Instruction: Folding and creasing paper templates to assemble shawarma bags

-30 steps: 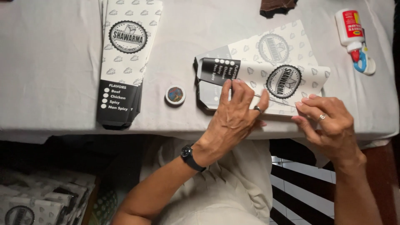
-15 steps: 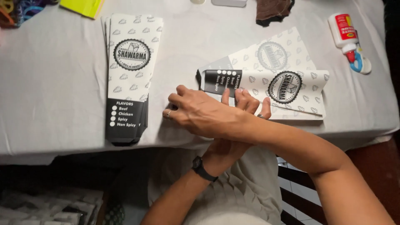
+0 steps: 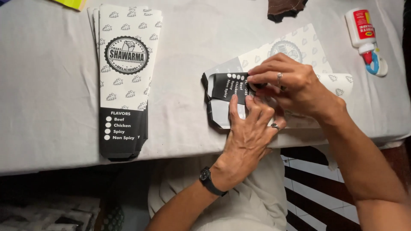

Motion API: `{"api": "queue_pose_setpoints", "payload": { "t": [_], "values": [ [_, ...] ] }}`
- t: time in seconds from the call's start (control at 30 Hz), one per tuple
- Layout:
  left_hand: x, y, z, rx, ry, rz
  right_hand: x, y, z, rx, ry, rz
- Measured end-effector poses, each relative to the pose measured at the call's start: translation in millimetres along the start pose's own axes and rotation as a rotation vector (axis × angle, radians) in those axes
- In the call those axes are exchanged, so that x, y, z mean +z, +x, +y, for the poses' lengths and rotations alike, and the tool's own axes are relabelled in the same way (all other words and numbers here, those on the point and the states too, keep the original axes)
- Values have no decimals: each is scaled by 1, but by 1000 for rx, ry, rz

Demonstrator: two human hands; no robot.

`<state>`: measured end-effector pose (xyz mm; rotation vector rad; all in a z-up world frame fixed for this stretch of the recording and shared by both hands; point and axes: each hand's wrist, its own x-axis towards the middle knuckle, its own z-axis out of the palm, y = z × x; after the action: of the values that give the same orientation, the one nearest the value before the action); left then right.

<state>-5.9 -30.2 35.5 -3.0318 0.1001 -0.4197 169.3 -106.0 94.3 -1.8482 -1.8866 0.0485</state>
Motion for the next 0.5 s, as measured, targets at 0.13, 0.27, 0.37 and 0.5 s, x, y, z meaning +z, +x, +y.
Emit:
{"api": "queue_pose_setpoints", "payload": {
  "t": [0.13,0.27,0.37,0.5],
  "values": [
    [0,3,-1,15,-43,-21,23,32,14,-127,48,-27],
    [3,2,2,-14,-82,2,34,67,0,-200,112,-23],
    [1,3,1,0,-52,-26,25,60,0,-149,107,-79],
    [-3,0,1,-31,31,63,-9,-13,27,-3,-13,-79]
  ]
}}
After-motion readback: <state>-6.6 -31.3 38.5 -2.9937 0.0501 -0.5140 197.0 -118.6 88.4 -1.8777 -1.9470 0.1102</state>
